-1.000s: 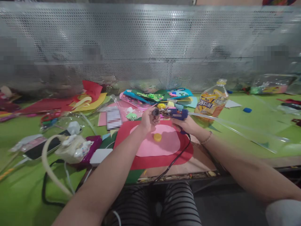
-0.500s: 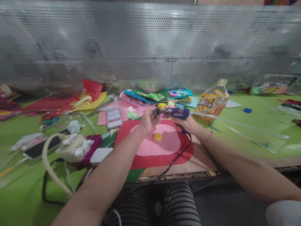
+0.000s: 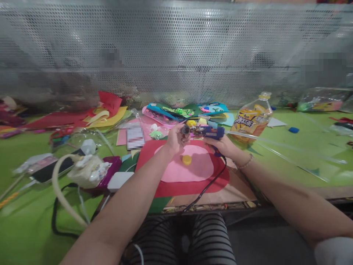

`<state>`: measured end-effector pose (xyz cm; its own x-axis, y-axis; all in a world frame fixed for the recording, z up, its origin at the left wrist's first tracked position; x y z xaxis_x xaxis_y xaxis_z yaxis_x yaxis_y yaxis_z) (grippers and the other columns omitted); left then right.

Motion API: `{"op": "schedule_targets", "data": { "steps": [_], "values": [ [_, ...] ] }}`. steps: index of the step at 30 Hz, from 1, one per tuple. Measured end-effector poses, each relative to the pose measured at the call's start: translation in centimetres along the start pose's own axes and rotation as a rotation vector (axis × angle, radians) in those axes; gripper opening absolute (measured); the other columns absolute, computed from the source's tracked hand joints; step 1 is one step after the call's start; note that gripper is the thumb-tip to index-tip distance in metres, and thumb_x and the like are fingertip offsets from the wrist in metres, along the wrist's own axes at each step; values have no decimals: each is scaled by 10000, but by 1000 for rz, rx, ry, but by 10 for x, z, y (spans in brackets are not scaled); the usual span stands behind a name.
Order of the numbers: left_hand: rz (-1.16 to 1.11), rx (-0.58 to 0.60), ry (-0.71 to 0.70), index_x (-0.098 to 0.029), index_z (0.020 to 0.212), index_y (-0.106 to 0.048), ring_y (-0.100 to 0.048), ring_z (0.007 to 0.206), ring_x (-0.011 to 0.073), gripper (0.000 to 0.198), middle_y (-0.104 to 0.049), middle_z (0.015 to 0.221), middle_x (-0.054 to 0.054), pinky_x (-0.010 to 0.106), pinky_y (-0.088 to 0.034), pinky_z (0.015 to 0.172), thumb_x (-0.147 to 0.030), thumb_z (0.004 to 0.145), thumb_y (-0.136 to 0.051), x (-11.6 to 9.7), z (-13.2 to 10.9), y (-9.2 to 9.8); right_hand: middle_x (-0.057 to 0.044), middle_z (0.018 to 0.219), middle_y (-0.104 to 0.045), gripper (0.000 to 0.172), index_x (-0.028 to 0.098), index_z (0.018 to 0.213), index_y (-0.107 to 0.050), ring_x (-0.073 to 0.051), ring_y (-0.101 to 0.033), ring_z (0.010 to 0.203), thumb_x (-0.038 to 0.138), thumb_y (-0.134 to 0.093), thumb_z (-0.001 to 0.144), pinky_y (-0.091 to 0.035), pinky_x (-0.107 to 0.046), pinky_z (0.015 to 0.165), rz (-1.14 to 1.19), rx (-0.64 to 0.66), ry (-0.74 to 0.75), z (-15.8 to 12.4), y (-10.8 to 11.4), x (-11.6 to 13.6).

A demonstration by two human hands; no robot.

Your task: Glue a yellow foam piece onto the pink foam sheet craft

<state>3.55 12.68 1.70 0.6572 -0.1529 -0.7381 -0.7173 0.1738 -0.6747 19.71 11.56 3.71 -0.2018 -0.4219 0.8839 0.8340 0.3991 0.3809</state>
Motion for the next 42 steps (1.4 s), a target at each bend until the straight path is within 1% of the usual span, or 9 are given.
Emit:
{"op": "schedule_targets", "data": {
  "steps": [3,8,12,17,21,25,31,37,42],
  "values": [
    [-3,1,3,-159,549,-440,-320,363,69,208,-392,451,-10,203,-236,371,-272,723,-458,0,0,0,34,383,-451,310,174,575,-543,-81,-392,343,450,-597,707,-318,-233,364,12,-17,3,0,0,0],
    [21,45,2,-159,543,-434,-311,372,66,201,-399,454,-3,203,-236,380,-268,713,-441,0,1,1,31,394,-455,290,168,591,-562,-82,-398,346,428,-581,718,-317,-233,365,5,-31,5,-1,1,1],
    [15,55,13,-162,552,-423,-309,377,66,197,-381,454,-8,201,-241,382,-270,716,-442,-2,0,0,34,392,-446,292,169,583,-547,-81,-395,345,424,-576,722,-312,-230,363,3,-25,8,0,1,-1],
    [-27,54,35,-165,561,-411,-291,371,66,222,-363,457,-10,202,-242,374,-283,748,-425,-4,-1,-3,29,405,-450,312,174,565,-516,-81,-394,350,439,-572,719,-309,-231,363,-2,-55,9,0,1,-1],
    [-43,85,57,-164,571,-422,-299,378,69,224,-354,459,-12,202,-252,374,-299,749,-434,-4,0,-2,25,384,-434,352,182,512,-467,-79,-388,350,435,-551,742,-312,-231,375,-36,-37,27,-2,0,3],
    [-37,113,65,-162,574,-428,-309,381,72,225,-358,460,-12,201,-260,375,-304,748,-436,-3,0,-2,32,383,-432,341,182,514,-459,-71,-378,344,426,-550,734,-305,-222,367,-47,-35,21,-2,0,6],
    [-26,82,63,-160,572,-436,-302,373,70,226,-359,450,-16,201,-263,371,-300,749,-441,-3,-1,-3,36,380,-435,317,176,520,-464,-72,-393,353,388,-520,749,-322,-216,386,-74,-4,20,-1,0,3],
    [0,139,48,-158,559,-434,-313,385,70,207,-372,460,-7,203,-250,385,-278,728,-431,-2,2,1,33,380,-435,324,177,509,-460,-72,-393,342,393,-526,741,-307,-217,371,-64,-13,-22,-1,0,2],
    [6,126,46,-160,555,-428,-315,389,70,215,-359,452,-12,202,-249,389,-293,724,-443,-1,2,2,27,381,-439,318,171,524,-486,-76,-393,350,411,-530,727,-316,-222,376,-70,2,-17,-2,-1,4]
  ]
}}
Point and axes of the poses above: each hand's wrist, its own z-axis towards the middle knuckle, its own y-axis out of the back of the hand, x = y × z, the point moved 3 cm from there along z, towards the middle knuckle
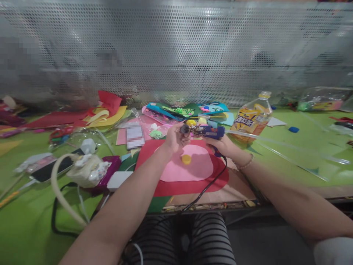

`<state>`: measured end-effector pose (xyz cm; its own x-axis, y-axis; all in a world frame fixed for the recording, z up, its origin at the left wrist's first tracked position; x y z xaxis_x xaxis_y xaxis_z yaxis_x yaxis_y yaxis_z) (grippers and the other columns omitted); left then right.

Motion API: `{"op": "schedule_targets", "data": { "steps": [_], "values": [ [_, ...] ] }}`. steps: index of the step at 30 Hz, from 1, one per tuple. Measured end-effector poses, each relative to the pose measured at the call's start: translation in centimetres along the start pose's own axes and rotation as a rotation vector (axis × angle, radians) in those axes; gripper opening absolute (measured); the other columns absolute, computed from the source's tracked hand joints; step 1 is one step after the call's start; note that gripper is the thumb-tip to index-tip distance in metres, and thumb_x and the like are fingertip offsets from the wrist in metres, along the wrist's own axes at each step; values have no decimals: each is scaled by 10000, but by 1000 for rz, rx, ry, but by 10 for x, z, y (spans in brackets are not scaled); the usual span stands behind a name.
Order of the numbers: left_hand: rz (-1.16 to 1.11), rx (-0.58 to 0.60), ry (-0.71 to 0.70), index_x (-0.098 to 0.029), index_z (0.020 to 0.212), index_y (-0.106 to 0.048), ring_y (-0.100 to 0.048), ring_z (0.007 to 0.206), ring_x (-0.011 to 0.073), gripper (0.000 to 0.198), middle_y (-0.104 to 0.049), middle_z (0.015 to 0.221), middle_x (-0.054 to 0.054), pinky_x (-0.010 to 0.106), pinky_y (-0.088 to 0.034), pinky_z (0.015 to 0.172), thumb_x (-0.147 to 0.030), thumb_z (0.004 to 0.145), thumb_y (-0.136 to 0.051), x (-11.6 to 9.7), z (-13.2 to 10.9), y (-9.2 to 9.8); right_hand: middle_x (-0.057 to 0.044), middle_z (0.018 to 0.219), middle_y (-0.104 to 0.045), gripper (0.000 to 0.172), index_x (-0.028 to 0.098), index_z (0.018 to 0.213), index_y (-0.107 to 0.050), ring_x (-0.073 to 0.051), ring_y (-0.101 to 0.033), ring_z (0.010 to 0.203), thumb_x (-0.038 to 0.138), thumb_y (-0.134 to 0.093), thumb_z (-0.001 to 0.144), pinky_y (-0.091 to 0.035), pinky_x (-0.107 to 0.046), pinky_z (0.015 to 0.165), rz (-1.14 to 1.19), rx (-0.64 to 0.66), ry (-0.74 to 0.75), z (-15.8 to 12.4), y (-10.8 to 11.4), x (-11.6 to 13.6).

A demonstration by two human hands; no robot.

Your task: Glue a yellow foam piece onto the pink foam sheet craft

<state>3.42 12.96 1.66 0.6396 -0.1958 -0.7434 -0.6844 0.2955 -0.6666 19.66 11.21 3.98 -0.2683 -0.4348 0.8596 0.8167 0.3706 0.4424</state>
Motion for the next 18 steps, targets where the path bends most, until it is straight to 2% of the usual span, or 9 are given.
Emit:
{"op": "schedule_targets", "data": {
  "steps": [6,18],
  "values": [
    [5,-33,-5,-160,568,-439,-316,387,68,214,-370,459,-11,203,-254,391,-305,725,-441,-1,-2,-2,32,400,-441,289,159,591,-541,-75,-379,346,419,-550,717,-303,-225,363,46,0,-5,0,0,-1],
    [25,-44,-13,-161,543,-428,-324,393,68,201,-384,455,-7,202,-239,393,-283,700,-458,1,-2,-2,37,426,-456,252,155,631,-555,-78,-395,354,395,-572,705,-321,-227,368,78,-22,1,-1,1,0]
  ]
}}
Point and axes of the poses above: each hand's wrist, its own z-axis towards the middle knuckle, its own y-axis out of the back of the hand, x = y × z, the point moved 3 cm from there along z, towards the middle knuckle
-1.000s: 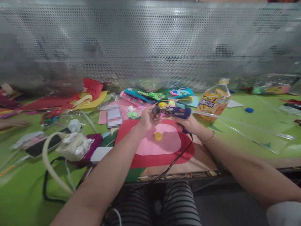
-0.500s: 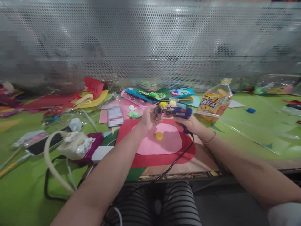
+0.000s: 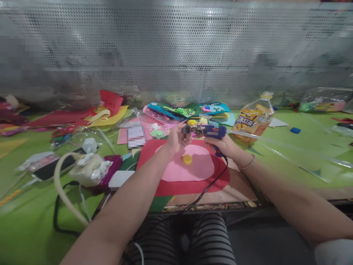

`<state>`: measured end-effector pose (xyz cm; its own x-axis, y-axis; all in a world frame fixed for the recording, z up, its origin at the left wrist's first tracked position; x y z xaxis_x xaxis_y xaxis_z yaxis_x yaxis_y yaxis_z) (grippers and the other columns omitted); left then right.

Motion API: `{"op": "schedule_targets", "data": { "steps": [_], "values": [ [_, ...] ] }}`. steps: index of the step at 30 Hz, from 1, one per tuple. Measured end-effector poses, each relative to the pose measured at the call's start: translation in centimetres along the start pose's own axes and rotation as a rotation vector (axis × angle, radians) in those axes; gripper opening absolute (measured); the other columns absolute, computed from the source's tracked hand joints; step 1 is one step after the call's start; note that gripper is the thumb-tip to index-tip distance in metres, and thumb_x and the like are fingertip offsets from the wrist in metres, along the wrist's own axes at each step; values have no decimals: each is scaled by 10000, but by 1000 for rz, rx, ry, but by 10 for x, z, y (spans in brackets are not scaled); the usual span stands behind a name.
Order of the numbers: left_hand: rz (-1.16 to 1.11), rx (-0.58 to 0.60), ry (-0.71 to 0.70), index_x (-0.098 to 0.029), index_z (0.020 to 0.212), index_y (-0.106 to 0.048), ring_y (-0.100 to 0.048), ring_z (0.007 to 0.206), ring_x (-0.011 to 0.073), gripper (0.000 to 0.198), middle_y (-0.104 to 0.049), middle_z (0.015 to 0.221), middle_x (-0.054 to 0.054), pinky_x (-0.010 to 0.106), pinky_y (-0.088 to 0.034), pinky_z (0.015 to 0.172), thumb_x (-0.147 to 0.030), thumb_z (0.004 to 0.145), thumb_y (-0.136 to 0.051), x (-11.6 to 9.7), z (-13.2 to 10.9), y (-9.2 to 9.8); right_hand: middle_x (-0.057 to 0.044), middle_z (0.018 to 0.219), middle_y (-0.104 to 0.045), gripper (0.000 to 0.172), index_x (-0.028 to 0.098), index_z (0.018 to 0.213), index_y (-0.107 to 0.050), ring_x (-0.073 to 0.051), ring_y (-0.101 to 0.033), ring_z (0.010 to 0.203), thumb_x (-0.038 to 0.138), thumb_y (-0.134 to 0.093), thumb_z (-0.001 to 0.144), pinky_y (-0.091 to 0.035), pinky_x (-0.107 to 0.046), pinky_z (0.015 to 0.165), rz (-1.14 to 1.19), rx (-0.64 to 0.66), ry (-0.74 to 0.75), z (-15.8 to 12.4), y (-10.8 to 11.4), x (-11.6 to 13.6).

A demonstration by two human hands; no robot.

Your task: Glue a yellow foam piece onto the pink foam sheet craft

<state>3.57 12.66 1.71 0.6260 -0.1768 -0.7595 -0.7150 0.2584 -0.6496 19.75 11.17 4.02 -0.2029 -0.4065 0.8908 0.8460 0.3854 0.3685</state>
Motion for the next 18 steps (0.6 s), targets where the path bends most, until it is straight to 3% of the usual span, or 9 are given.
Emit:
{"op": "schedule_targets", "data": {
  "steps": [11,18],
  "values": [
    [-10,-2,0,-159,543,-434,-319,389,67,195,-391,455,-7,202,-248,388,-285,688,-465,0,1,1,48,427,-441,264,155,632,-554,-68,-391,361,398,-561,735,-322,-217,383,-42,9,4,1,0,-2],
    [-11,-69,-25,-152,585,-475,-309,374,57,159,-410,467,-12,198,-255,384,-278,682,-467,-1,-2,-1,37,401,-442,294,147,637,-573,-82,-414,375,414,-545,756,-318,-223,403,-101,65,-18,-1,-1,-7]
  ]
}}
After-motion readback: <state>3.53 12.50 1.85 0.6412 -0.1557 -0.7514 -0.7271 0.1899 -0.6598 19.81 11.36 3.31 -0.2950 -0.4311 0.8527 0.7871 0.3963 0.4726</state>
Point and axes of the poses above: each hand's wrist, its own z-axis towards the middle knuckle, its own y-axis out of the back of the hand, x = y × z, the point moved 3 cm from there along z, towards the middle knuckle
